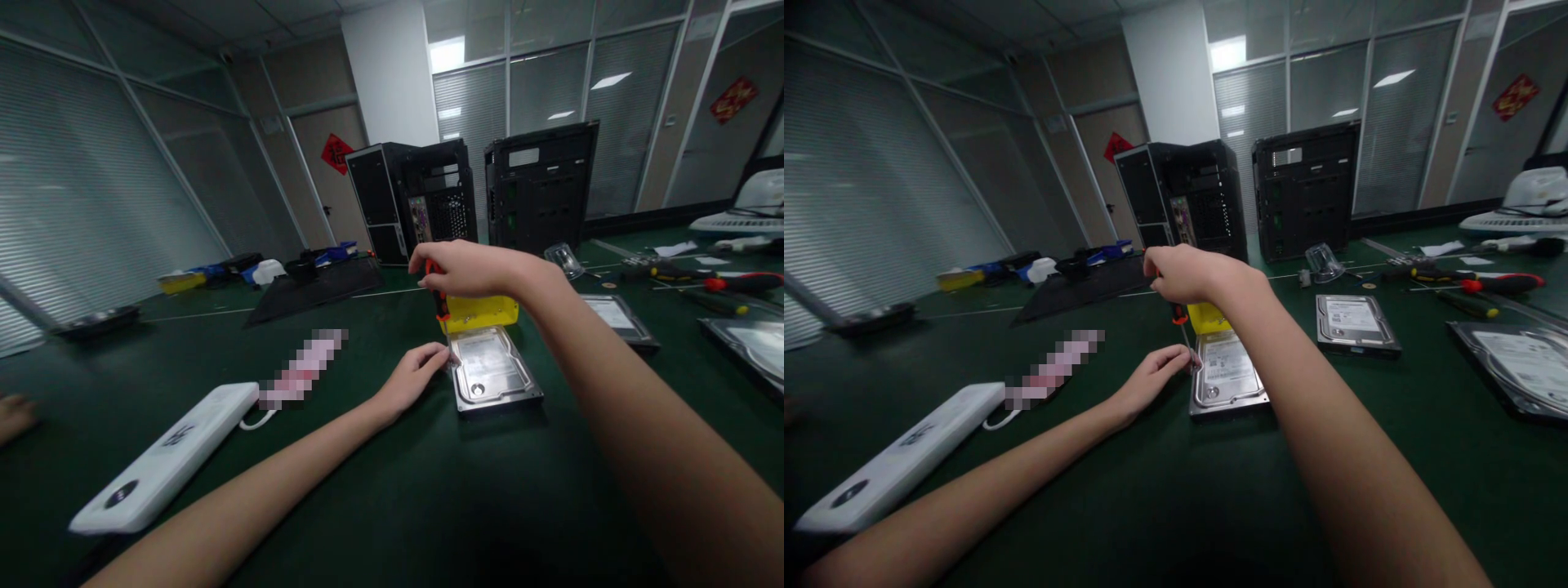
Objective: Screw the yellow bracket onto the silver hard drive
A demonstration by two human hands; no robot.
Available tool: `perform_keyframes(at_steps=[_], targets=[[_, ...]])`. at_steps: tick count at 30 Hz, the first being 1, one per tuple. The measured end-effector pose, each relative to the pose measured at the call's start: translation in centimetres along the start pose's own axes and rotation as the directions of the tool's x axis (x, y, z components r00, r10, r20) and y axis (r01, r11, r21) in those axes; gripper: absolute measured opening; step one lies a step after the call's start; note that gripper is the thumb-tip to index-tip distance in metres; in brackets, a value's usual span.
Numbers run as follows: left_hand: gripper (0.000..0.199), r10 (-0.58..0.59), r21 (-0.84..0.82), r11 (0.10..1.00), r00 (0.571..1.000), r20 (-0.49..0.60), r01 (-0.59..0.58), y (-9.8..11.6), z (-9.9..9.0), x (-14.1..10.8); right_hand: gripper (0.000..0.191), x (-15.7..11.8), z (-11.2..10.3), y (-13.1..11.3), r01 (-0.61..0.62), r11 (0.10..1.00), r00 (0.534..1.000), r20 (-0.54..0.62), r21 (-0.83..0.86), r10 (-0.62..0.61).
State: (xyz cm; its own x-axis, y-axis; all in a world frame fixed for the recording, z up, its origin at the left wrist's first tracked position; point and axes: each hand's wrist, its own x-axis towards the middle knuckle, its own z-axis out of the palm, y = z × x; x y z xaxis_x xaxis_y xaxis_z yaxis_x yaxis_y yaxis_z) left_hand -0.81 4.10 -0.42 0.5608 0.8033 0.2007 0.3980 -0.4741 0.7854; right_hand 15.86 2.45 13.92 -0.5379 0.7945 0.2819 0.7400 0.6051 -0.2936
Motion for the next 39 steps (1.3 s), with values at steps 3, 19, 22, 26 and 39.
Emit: perform_keyframes(at_steps=[3, 19, 22, 26, 39], targets=[[0.031, -0.013, -0.035, 0.999, 1.0, 0.019, 0.014, -0.01, 0.04, 0.09, 0.035, -0.07, -0.08, -0.14, 0.008, 1.0, 1.0, 0.0, 0.0, -0.008], [0.026, -0.065, -0.04, 0.997, 0.998, 0.025, 0.066, 0.59, 0.04, -0.09, 0.037, -0.14, -0.19, -0.06, -0.013, 1.0, 1.0, 0.013, -0.009, 0.013], [0.026, -0.062, -0.034, 0.997, 0.998, 0.019, 0.062, 0.57, 0.07, -0.14, 0.036, -0.12, -0.18, -0.1, -0.016, 1.0, 1.0, 0.015, -0.007, 0.017], [0.027, -0.055, -0.011, 0.998, 0.998, 0.011, 0.056, 0.47, 0.08, -0.13, 0.036, -0.1, -0.18, -0.15, -0.017, 1.0, 1.0, 0.017, -0.013, 0.017], [0.027, -0.026, 0.036, 0.999, 0.999, 0.025, 0.025, 0.77, -0.02, -0.25, 0.036, -0.25, -0.29, -0.42, -0.014, 1.0, 1.0, 0.018, -0.027, 0.014]])
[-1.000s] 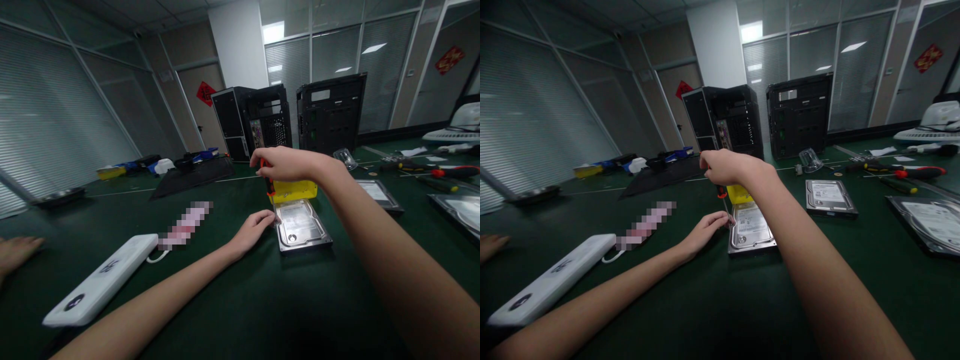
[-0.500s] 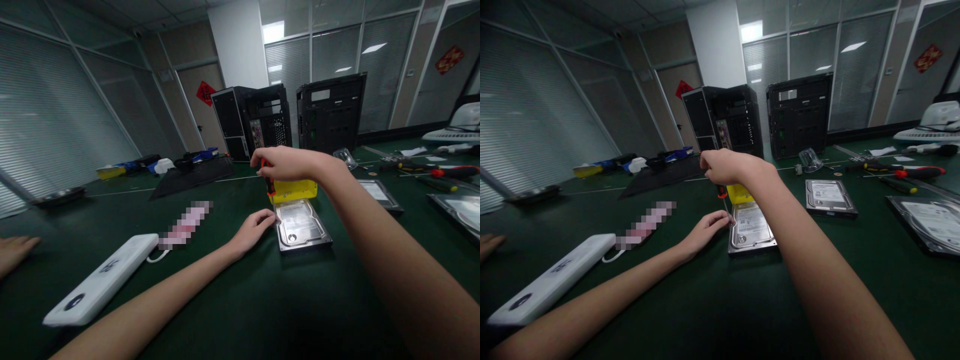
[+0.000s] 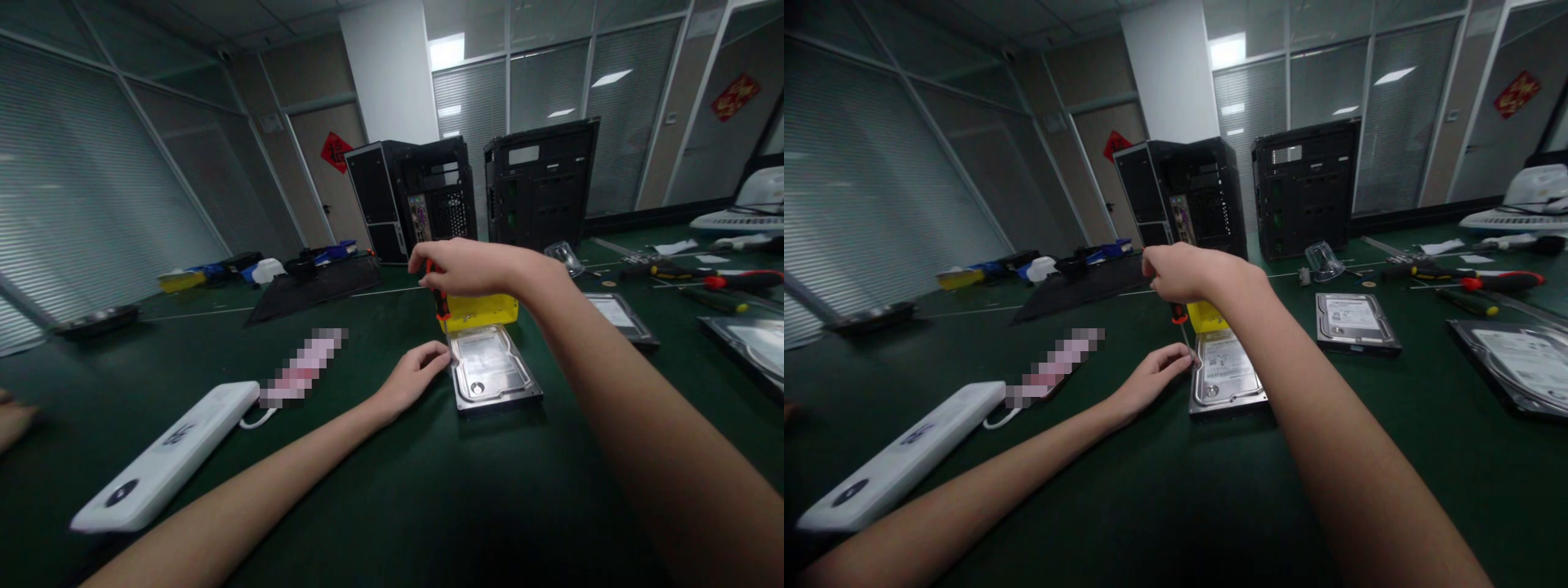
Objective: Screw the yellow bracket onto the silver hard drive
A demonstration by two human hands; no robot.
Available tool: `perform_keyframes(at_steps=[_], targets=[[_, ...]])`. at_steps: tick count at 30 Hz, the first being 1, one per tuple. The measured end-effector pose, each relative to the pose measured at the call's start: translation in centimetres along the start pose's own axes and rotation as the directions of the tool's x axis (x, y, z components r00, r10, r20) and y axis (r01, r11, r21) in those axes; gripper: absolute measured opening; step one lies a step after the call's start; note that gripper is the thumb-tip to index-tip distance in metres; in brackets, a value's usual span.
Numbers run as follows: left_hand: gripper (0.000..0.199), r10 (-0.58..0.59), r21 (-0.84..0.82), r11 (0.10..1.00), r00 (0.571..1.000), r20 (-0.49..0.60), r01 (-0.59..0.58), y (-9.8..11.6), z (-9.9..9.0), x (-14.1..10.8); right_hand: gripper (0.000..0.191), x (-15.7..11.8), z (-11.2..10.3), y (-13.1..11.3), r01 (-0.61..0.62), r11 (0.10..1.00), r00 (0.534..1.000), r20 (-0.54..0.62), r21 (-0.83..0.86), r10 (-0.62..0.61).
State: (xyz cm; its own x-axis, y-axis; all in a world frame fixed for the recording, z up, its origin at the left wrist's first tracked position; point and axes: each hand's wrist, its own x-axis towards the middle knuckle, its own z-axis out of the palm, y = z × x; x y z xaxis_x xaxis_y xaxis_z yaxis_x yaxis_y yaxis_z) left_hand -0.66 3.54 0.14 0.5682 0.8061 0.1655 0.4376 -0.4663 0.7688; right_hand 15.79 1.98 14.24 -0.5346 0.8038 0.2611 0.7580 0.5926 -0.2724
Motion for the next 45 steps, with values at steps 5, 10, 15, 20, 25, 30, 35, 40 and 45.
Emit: perform_keyframes(at_steps=[5, 10, 15, 20, 25, 30, 35, 40, 45], targets=[[0.027, 0.001, 0.049, 0.999, 1.0, -0.027, 0.001, -0.31, 0.03, 0.03, 0.036, -0.01, 0.02, -0.13, 0.004, 1.0, 1.0, 0.009, 0.006, -0.004], [0.027, 0.011, 0.07, 0.998, 1.0, -0.023, -0.009, -0.5, -0.01, 0.06, 0.035, 0.05, 0.05, -0.11, 0.023, 1.0, 1.0, 0.001, 0.0, -0.023], [0.028, 0.016, 0.07, 0.997, 1.0, -0.027, -0.014, -0.6, 0.02, 0.06, 0.035, 0.04, 0.12, -0.12, 0.014, 1.0, 1.0, 0.006, 0.013, -0.014], [0.028, 0.007, 0.072, 0.997, 1.0, -0.026, -0.005, -0.59, 0.1, 0.12, 0.035, 0.17, 0.18, -0.13, 0.014, 1.0, 1.0, -0.001, 0.002, -0.014], [0.028, 0.005, 0.069, 0.998, 0.999, -0.033, -0.003, -0.47, 0.09, 0.06, 0.035, 0.12, 0.21, 0.0, 0.005, 1.0, 1.0, 0.002, 0.013, -0.005], [0.028, 0.016, 0.062, 0.998, 0.999, -0.028, -0.014, -0.54, 0.08, 0.04, 0.035, 0.0, 0.19, 0.02, 0.001, 1.0, 1.0, -0.004, 0.017, -0.001], [0.028, 0.023, 0.057, 0.998, 0.999, -0.026, -0.022, -0.58, 0.06, 0.07, 0.036, -0.02, 0.08, -0.19, 0.0, 1.0, 1.0, 0.007, 0.027, 0.0], [0.027, 0.016, 0.066, 0.998, 0.999, -0.028, -0.014, -0.53, 0.07, 0.02, 0.037, 0.11, 0.22, -0.02, 0.005, 1.0, 1.0, 0.002, 0.02, -0.005], [0.028, 0.022, 0.07, 0.997, 0.999, -0.028, -0.02, -0.81, 0.12, 0.13, 0.039, 0.33, 0.43, 0.2, 0.033, 0.999, 0.999, -0.024, 0.008, -0.032]])
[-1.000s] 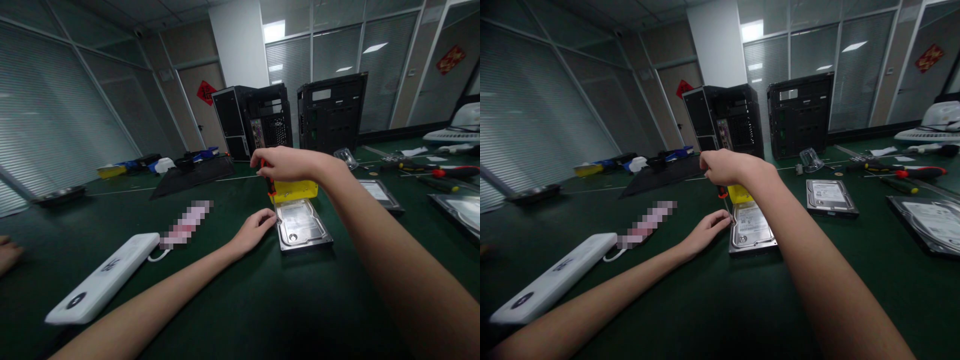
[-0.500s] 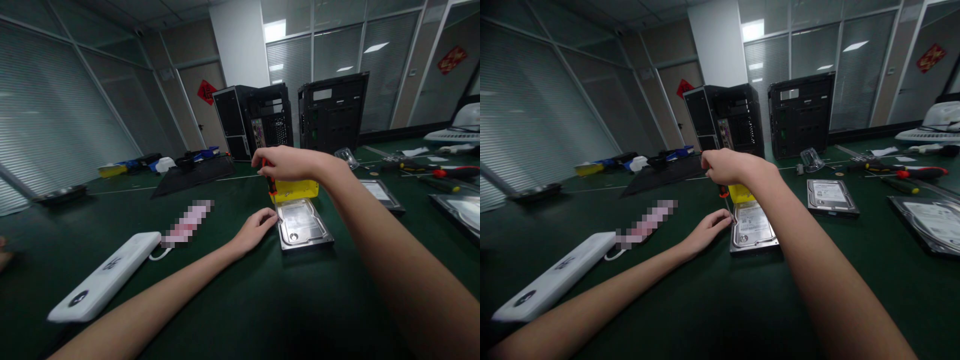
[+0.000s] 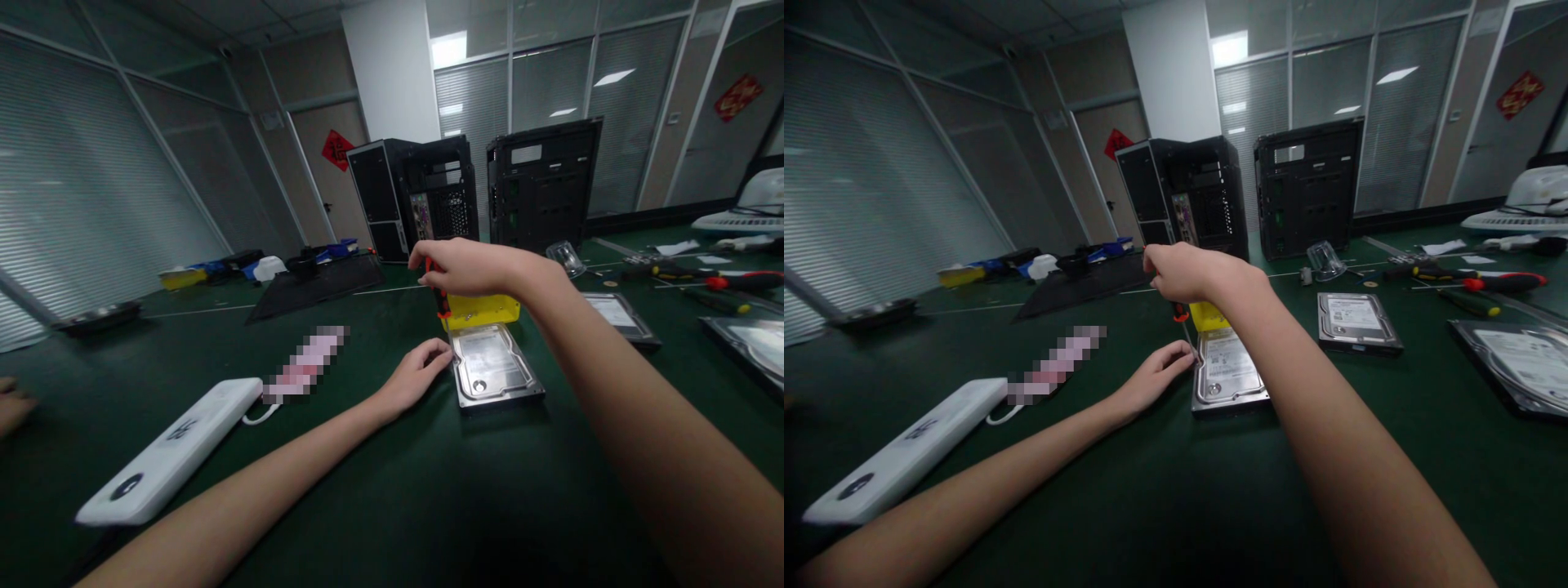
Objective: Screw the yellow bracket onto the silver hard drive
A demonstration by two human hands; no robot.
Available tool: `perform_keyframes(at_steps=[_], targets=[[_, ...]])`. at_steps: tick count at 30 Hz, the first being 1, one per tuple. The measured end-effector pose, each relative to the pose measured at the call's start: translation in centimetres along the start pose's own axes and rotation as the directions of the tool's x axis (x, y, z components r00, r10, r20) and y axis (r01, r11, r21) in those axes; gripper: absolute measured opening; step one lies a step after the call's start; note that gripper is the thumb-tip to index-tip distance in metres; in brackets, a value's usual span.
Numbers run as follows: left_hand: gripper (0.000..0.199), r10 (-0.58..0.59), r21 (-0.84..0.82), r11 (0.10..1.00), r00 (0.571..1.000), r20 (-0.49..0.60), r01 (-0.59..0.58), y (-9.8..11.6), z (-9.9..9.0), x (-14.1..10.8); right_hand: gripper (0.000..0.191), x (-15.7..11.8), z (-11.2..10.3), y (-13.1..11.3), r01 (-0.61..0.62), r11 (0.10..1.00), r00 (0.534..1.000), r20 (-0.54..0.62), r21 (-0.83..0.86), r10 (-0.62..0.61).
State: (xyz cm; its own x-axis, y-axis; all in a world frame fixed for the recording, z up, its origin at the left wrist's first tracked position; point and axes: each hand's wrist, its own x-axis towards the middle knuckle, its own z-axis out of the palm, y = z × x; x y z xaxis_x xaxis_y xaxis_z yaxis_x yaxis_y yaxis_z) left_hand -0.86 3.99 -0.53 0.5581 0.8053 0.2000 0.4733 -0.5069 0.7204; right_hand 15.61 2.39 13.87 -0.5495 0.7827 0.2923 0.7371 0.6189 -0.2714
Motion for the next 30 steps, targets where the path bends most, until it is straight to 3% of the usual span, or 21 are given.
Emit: perform_keyframes(at_steps=[11, 30], targets=[[0.032, 0.02, -0.039, 0.999, 0.999, 0.042, -0.018, -0.12, -0.05, 0.13, 0.038, 0.05, 0.07, -0.03, -0.003, 1.0, 1.0, -0.003, -0.003, 0.003], [0.031, -0.022, -0.026, 0.999, 1.0, 0.021, 0.022, -0.25, 0.07, 0.06, 0.037, -0.13, -0.24, 0.08, -0.026, 0.999, 0.999, -0.028, -0.032, 0.025]])
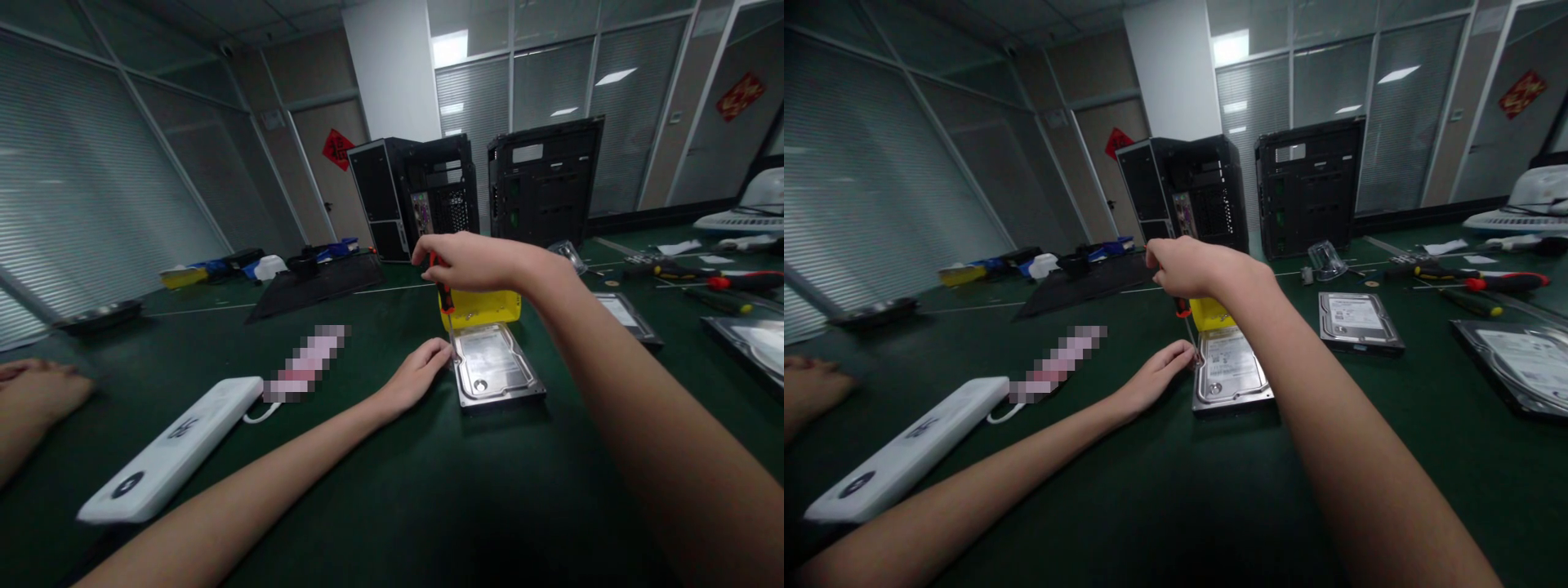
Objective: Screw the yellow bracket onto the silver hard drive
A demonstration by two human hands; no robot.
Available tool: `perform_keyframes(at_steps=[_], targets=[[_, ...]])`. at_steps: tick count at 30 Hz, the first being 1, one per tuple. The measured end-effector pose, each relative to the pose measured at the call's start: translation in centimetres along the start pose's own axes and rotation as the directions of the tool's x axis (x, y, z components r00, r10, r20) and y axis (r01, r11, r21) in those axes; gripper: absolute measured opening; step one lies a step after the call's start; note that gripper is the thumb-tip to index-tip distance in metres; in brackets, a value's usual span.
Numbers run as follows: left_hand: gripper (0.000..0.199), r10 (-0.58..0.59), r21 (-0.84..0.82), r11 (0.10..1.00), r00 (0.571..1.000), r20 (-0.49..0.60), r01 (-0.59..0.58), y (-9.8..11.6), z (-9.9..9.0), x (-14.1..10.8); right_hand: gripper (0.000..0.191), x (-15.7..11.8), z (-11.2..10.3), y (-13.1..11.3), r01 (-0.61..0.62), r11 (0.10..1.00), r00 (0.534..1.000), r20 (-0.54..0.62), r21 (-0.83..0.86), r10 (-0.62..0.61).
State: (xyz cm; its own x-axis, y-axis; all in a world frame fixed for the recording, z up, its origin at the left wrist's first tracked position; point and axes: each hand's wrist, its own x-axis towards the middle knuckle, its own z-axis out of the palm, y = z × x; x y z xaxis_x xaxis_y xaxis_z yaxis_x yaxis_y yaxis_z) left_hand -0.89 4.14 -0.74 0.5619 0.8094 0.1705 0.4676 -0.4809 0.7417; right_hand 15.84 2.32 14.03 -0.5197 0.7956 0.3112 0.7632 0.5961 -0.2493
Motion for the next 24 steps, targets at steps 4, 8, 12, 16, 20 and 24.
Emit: perform_keyframes(at_steps=[4, 8, 12, 16, 20, 24], targets=[[0.03, 0.013, 0.009, 1.0, 1.0, -0.01, -0.013, 0.06, 0.0, 0.01, 0.037, 0.05, 0.03, 0.46, 0.021, 1.0, 1.0, -0.007, -0.023, -0.021], [0.029, 0.021, 0.01, 1.0, 1.0, -0.003, -0.021, 0.07, -0.07, -0.04, 0.038, -0.04, -0.02, 0.4, 0.012, 1.0, 1.0, 0.01, -0.004, -0.012], [0.03, 0.005, 0.025, 1.0, 1.0, 0.009, -0.005, 0.2, -0.26, -0.23, 0.039, -0.04, 0.01, 0.4, -0.011, 1.0, 1.0, 0.02, -0.001, 0.011], [0.033, -0.007, 0.047, 0.999, 1.0, 0.003, 0.007, 0.5, -0.35, -0.37, 0.037, 0.02, 0.1, 0.74, -0.028, 0.999, 1.0, 0.005, -0.029, 0.029], [0.033, -0.002, 0.044, 0.999, 1.0, -0.004, 0.002, 0.83, -0.3, -0.42, 0.037, -0.04, 0.05, 0.78, -0.001, 1.0, 1.0, -0.001, -0.026, 0.001], [0.033, -0.007, 0.041, 0.999, 1.0, -0.017, 0.008, 0.97, -0.28, -0.45, 0.037, -0.03, 0.03, 0.64, -0.001, 1.0, 1.0, 0.017, -0.021, 0.001]])
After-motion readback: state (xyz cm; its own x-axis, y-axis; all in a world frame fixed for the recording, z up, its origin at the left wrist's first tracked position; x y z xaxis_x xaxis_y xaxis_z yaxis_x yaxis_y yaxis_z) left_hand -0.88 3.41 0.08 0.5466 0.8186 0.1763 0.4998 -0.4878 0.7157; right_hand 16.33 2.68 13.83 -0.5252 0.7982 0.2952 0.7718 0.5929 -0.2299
